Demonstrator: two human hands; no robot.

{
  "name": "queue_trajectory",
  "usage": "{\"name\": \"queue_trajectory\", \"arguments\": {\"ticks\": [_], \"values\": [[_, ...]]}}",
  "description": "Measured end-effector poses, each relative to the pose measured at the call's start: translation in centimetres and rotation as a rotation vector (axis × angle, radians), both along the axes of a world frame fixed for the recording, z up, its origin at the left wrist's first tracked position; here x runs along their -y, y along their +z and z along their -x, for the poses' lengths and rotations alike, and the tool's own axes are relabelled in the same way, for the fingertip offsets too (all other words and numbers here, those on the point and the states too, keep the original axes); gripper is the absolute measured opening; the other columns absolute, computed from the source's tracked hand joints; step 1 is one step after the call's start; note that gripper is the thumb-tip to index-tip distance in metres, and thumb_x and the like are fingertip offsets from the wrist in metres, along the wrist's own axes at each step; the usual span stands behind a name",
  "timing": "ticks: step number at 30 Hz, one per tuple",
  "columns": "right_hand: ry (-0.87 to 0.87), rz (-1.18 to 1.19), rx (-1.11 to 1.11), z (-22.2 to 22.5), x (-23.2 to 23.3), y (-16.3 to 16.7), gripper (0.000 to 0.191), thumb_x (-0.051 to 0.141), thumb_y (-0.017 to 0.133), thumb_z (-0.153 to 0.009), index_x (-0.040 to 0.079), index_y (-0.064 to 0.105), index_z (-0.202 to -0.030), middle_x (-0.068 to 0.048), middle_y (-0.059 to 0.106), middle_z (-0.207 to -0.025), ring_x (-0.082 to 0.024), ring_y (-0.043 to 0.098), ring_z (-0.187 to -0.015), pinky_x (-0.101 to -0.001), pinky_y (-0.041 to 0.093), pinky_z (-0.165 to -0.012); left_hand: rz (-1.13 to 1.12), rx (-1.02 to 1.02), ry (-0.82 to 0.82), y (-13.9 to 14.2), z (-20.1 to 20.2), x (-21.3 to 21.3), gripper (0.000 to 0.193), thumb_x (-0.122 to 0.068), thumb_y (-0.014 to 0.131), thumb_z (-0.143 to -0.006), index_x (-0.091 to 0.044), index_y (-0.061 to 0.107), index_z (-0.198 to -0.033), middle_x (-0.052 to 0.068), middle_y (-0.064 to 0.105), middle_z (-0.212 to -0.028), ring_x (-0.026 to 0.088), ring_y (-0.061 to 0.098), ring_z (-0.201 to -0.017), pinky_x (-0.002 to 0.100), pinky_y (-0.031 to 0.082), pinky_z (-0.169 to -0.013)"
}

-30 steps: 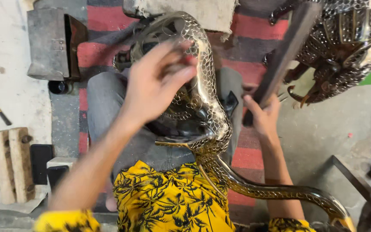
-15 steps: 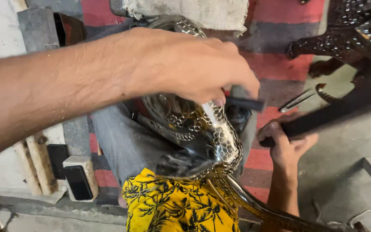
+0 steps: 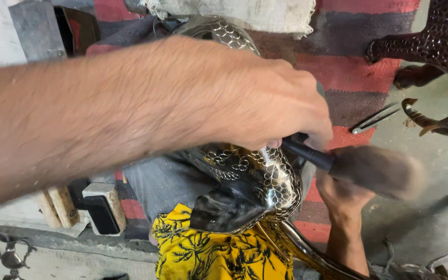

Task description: The person sits on the workshop floor with a polished metal peacock sculpture on their lap and hammers a punch against its surface to detail and smooth the metalwork, repositioning the punch and rotating the sculpture to work different areas.

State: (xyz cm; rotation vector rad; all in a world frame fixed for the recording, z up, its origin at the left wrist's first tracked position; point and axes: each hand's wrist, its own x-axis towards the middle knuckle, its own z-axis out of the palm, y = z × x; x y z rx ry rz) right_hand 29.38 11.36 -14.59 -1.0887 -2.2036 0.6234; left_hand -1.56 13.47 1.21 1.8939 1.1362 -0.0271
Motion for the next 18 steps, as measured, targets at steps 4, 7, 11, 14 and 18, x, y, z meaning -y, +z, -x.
{"name": "queue_trajectory", "arguments": {"ticks": [4,7,11,14,18], "values": [[-0.004,0.357,-0.298,1.0,0.0,1.6,0.033,-0.010,0.077,-0.094,-0.001,0.047,-0.107,-0.016,0.063,-0.080,-0.024,0.065,-0.064,-0.0371,0.058,-0.062,-0.159,0.116,0.106,0.6,0.9,1.5,0.036,-0.005,0.064,-0.088,-0.023,0.070,-0.119,0.008,0.073,-0.103,0.031,0.072,-0.099,0.046,0.058,-0.076],[0.130,-0.015,0.150,0.8,-0.3,2.1,0.036,-0.017,0.074,-0.079,-0.001,0.050,-0.101,-0.020,0.061,-0.075,-0.030,0.063,-0.059,-0.0443,0.054,-0.056,-0.095,0.088,0.161,0.4,1.2,2.3,0.042,-0.005,0.062,-0.089,-0.023,0.067,-0.126,0.011,0.071,-0.097,0.033,0.071,-0.092,0.047,0.057,-0.071],[-0.032,0.716,-0.623,0.3,-1.1,1.9,0.029,-0.016,0.066,-0.106,-0.001,0.042,-0.114,-0.015,0.057,-0.085,-0.022,0.064,-0.063,-0.0376,0.057,-0.056,-0.307,0.305,0.329,-0.3,1.8,4.0,0.052,0.003,0.061,-0.083,-0.015,0.062,-0.131,0.019,0.068,-0.086,0.037,0.069,-0.081,0.048,0.053,-0.065],[-0.039,0.730,-0.599,0.5,-2.3,2.3,0.032,-0.014,0.068,-0.102,0.000,0.042,-0.116,-0.014,0.055,-0.087,-0.022,0.063,-0.062,-0.0366,0.053,-0.054,-0.243,0.395,0.485,-0.9,1.7,5.2,0.043,0.000,0.064,-0.089,-0.013,0.058,-0.130,0.017,0.068,-0.081,0.037,0.070,-0.074,0.049,0.047,-0.061],[0.062,0.837,-0.537,0.2,-5.8,5.3,0.033,-0.009,0.068,-0.094,0.004,0.045,-0.113,-0.011,0.060,-0.086,-0.021,0.066,-0.065,-0.0335,0.056,-0.060,-0.222,0.335,0.645,-1.1,1.2,6.8,0.035,-0.009,0.069,-0.096,-0.010,0.051,-0.126,0.016,0.068,-0.080,0.041,0.068,-0.076,0.050,0.047,-0.062]]}}
